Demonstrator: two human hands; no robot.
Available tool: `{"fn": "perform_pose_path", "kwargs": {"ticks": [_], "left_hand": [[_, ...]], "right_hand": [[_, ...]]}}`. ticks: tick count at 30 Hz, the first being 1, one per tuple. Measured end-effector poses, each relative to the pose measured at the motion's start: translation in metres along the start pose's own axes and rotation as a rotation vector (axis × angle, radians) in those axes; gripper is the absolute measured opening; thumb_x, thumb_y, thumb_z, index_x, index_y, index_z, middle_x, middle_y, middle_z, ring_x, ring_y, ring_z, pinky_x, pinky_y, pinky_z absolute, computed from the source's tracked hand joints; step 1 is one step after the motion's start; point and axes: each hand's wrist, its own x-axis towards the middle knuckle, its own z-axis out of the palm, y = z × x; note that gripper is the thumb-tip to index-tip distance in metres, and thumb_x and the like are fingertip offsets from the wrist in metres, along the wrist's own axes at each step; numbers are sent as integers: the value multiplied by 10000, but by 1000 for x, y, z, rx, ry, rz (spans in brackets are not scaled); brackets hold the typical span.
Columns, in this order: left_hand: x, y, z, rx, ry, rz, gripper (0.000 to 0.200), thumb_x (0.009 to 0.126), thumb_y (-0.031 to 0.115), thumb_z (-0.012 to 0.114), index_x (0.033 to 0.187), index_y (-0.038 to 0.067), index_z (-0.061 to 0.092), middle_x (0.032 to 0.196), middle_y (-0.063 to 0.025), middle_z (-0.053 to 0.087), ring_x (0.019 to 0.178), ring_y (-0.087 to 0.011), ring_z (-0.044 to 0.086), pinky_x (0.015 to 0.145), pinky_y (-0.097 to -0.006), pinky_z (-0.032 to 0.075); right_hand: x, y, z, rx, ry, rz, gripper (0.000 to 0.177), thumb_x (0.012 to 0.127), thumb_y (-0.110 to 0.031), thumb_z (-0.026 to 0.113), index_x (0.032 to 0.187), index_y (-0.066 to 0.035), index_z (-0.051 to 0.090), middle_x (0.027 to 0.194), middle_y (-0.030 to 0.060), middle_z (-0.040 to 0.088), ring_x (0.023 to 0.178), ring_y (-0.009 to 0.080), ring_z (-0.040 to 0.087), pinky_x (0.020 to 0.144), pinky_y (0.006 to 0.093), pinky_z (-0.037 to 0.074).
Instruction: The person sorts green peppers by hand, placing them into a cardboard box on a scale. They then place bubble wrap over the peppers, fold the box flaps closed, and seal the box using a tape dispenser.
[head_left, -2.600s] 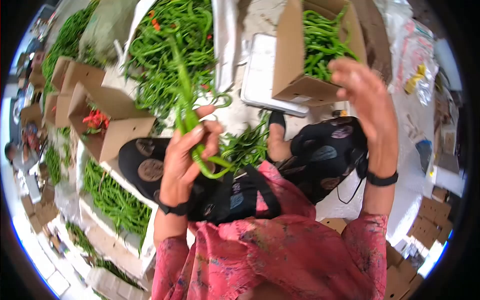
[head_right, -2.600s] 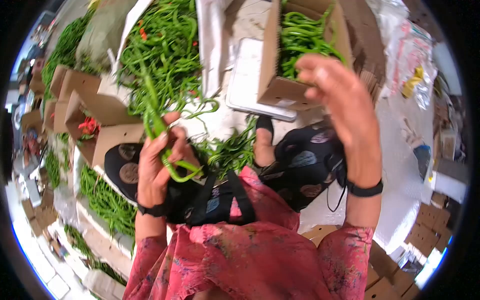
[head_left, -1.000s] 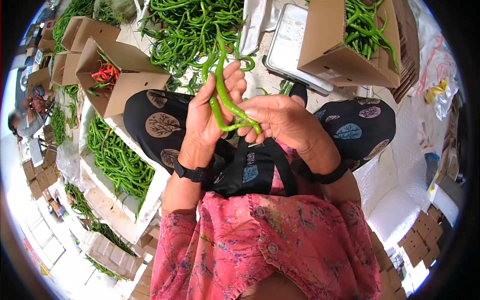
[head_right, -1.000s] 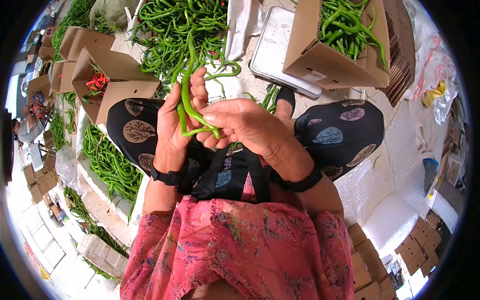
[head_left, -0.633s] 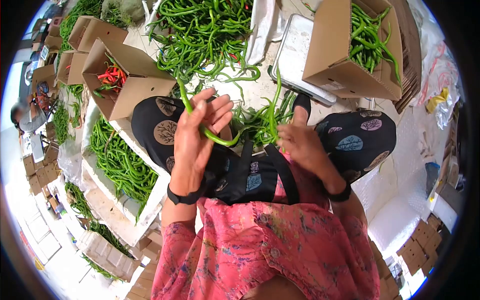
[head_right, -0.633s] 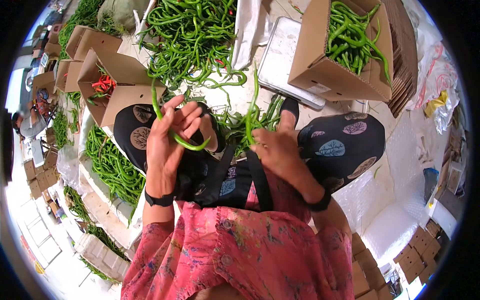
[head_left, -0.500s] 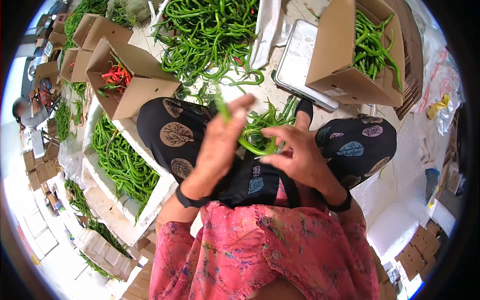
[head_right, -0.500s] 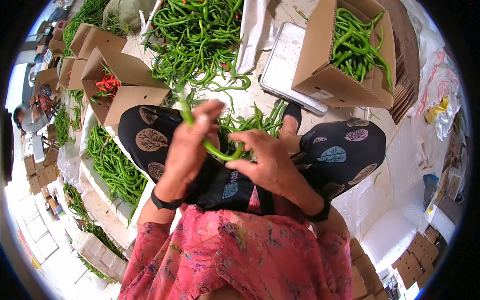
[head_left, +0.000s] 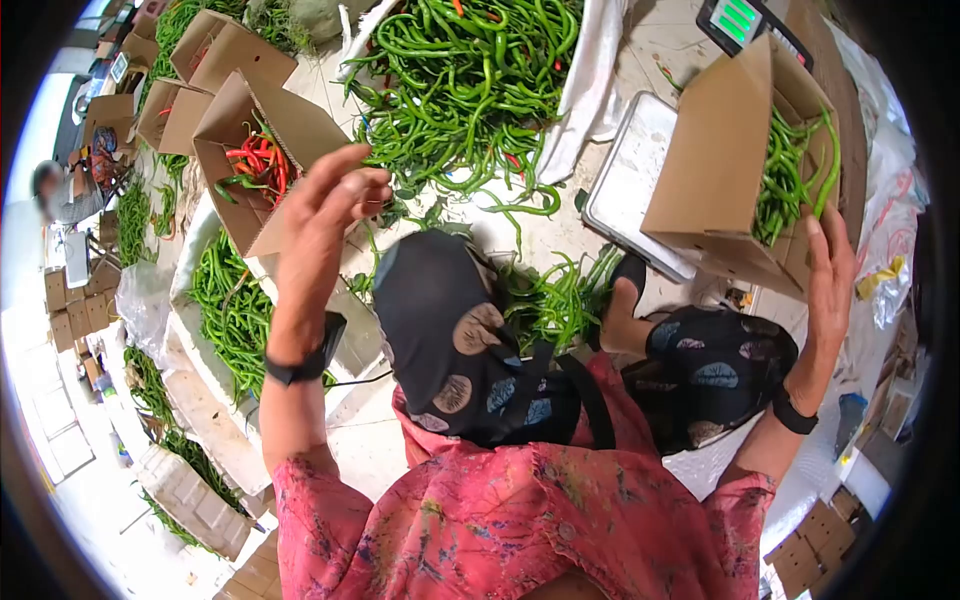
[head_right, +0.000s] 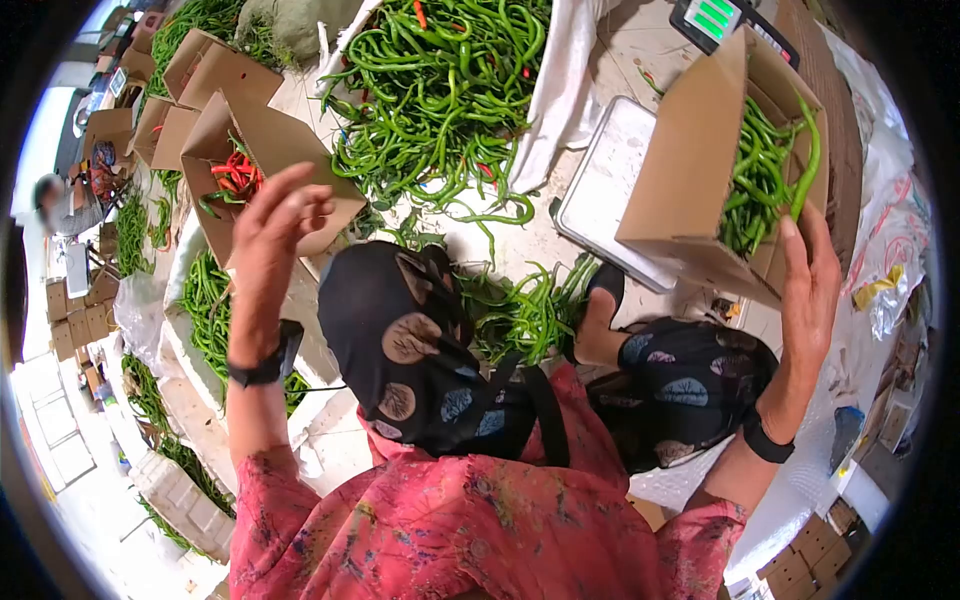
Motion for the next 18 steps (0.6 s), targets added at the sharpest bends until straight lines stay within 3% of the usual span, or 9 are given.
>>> {"fn": "perform_pose_path", "kwargs": {"ticks": [1,2,4,6,8,10,13,15,18], "left_hand": [[22,-41,-9,92,3,-37,345,933,130,590,1232,-40,558,987,-109,679,885,-170,642,784,-289,505],[43,-95,-16,136,2,-16,348,911,119,616,1219,-36,570,1012,-122,683,915,-189,649,811,-302,508],[72,-181,-17,351,7,10,375,852,88,663,1202,-25,588,1063,-161,682,983,-250,654,870,-341,507],[94,-228,-10,652,28,99,427,784,60,690,1193,-12,595,1091,-202,668,1023,-328,643,904,-394,499],[113,-236,8,891,46,226,454,727,44,698,1167,0,597,1082,-223,641,1023,-394,601,919,-458,471],[132,-249,23,987,-8,362,590,710,89,752,1244,-3,517,1191,-219,575,1107,-395,529,945,-456,427],[157,-264,46,1035,-43,360,747,696,138,792,1325,-22,424,1300,-201,498,1190,-399,457,973,-471,383],[178,-289,54,1159,91,378,798,655,120,811,1334,2,409,1315,-188,476,1204,-385,434,983,-492,352],[207,-308,59,1283,93,327,564,674,153,789,1152,28,516,1137,-152,522,1102,-344,466,900,-481,366]], "right_hand": [[0,5,7,-159,163,-132,406,963,-220,537,1275,39,554,1167,131,626,1086,201,574,989,298,392],[-4,-6,11,-164,159,-139,406,963,-220,537,1275,39,554,1167,131,626,1086,201,574,989,298,392],[-26,-49,29,-66,66,-101,423,951,-193,541,1307,37,529,1311,171,558,1199,235,531,1049,340,358],[-51,-68,49,68,-267,49,307,889,-119,593,1172,-6,626,1164,132,641,1110,260,592,974,375,437],[-63,-79,90,86,-538,-136,246,831,-27,639,1076,-16,650,993,156,672,926,264,665,828,346,508],[-82,-73,139,342,-770,101,253,839,-44,643,1089,-5,642,958,166,675,851,251,681,758,344,518],[-107,-57,202,439,-879,187,271,851,-69,647,1111,5,631,964,178,677,834,261,686,742,350,519],[-115,-43,230,447,-948,243,287,870,-89,639,1138,9,619,958,178,681,836,266,686,733,341,520],[-108,-37,248,387,-939,160,292,881,-104,630,1151,8,614,956,183,679,834,265,684,737,332,518]]}}
